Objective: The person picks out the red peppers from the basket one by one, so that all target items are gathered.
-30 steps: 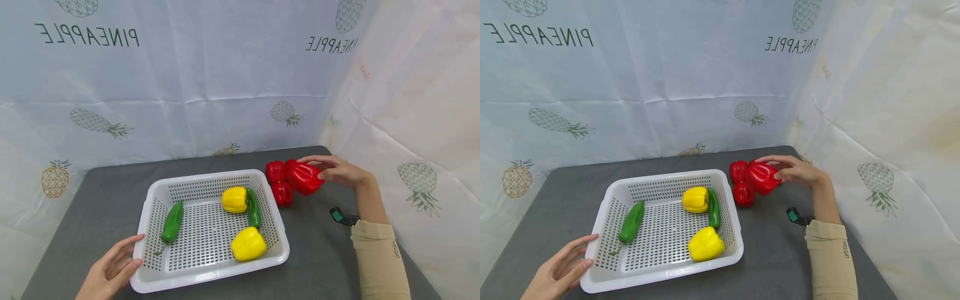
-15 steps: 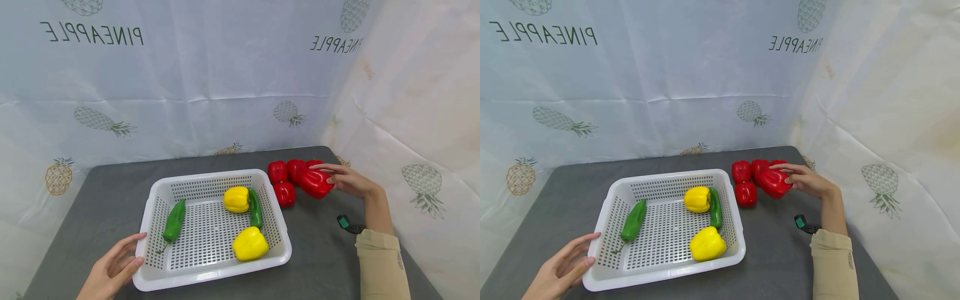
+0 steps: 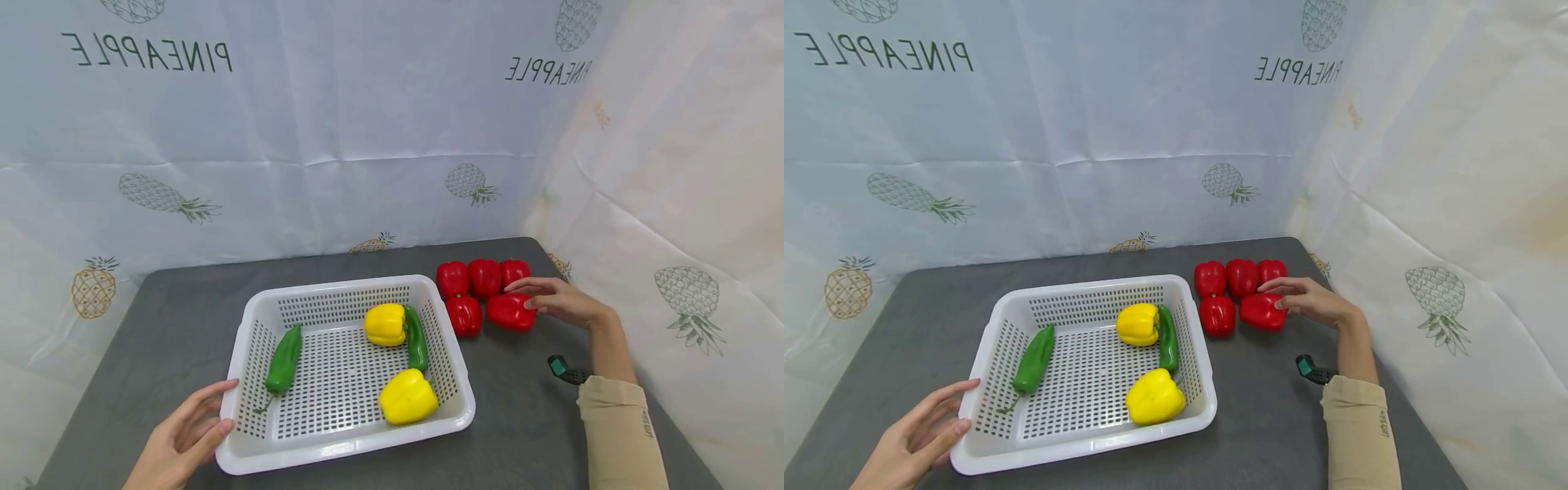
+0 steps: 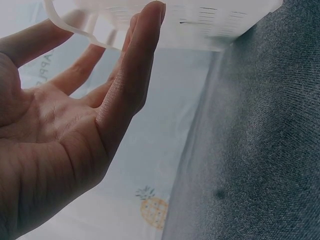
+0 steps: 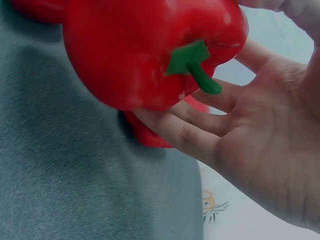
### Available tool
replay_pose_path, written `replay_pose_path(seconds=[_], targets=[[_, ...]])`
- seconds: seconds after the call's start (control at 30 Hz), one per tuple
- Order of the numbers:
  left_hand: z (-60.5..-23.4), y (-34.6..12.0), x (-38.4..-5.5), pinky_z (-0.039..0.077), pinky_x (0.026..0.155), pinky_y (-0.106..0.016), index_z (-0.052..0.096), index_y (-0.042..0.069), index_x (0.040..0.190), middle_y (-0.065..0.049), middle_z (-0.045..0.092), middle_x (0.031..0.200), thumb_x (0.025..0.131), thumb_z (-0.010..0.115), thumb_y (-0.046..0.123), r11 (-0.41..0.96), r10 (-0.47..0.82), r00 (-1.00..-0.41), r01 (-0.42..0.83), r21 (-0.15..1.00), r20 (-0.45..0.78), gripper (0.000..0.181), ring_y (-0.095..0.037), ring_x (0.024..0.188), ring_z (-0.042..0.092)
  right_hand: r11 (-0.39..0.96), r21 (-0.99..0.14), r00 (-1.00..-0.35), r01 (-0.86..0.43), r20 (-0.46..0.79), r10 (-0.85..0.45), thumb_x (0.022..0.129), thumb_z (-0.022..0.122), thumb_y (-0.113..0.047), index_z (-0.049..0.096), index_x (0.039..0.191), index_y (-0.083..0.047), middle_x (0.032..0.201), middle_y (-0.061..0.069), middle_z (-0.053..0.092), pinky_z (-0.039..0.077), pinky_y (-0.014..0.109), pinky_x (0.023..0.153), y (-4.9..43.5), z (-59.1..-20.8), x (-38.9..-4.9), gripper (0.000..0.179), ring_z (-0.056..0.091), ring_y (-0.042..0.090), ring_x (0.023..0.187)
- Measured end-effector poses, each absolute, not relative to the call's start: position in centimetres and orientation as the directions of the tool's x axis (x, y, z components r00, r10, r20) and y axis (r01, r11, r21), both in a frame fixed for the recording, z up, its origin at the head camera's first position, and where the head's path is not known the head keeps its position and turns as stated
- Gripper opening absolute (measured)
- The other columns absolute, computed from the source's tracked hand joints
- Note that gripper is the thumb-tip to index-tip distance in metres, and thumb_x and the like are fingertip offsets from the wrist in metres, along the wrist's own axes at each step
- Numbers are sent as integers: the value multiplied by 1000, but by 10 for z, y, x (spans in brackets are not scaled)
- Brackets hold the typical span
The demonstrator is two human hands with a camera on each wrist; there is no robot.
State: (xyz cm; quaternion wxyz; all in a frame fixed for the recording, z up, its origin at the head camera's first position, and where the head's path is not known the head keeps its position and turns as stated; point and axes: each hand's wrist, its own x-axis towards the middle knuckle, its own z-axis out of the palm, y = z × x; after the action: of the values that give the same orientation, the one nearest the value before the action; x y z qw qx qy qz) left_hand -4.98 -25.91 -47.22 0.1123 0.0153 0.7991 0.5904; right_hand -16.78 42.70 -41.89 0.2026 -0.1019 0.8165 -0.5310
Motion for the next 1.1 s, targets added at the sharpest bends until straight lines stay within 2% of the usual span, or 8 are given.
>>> replay_pose_path(seconds=[0.2, 0.4, 0.7, 0.93, 1.1], targets=[[-470, -257, -50, 66, 74, -31, 46, 11, 159, 18, 74, 116, 109, 65, 10, 312, 142, -975, -118, 943, -169, 54, -5, 99, 78, 448, -892, -873, 63, -267, -408, 100, 63, -11, 55, 149, 5, 136, -8, 68, 64, 33, 94, 423, -428, -172, 52, 65, 11, 122], [-469, -255, -50, 66, 74, -33, 46, 11, 159, 19, 73, 116, 108, 66, 11, 313, 126, -976, -129, 941, -176, 55, -5, 98, 78, 478, -875, -860, 74, -299, -413, 99, 64, -15, 56, 147, 3, 140, 2, 65, 64, 33, 95, 414, -428, -173, 52, 64, 15, 122], [-469, -257, -47, 66, 74, -33, 45, 12, 160, 20, 72, 114, 109, 67, 15, 334, 111, -972, -159, 929, -206, 56, -5, 98, 77, 486, -870, -872, 85, -300, -386, 100, 65, -16, 54, 148, 5, 145, 13, 62, 63, 32, 97, 408, -431, -174, 53, 63, 11, 123], [-470, -258, -47, 66, 75, -32, 45, 13, 161, 19, 73, 115, 109, 66, 14, 333, 118, -973, -148, 931, -197, 56, -3, 99, 77, 573, -816, -898, 84, -311, -311, 99, 69, -24, 58, 147, 1, 148, 25, 60, 60, 33, 98, 409, -433, -170, 55, 61, 23, 126], [-469, -256, -48, 67, 75, -33, 46, 12, 160, 18, 73, 117, 109, 65, 12, 305, 136, -974, -134, 943, -182, 54, -5, 100, 78, 631, -770, -924, 93, -302, -233, 100, 73, -31, 57, 148, -3, 150, 26, 59, 62, 36, 98, 409, -431, -160, 58, 60, 32, 131]])
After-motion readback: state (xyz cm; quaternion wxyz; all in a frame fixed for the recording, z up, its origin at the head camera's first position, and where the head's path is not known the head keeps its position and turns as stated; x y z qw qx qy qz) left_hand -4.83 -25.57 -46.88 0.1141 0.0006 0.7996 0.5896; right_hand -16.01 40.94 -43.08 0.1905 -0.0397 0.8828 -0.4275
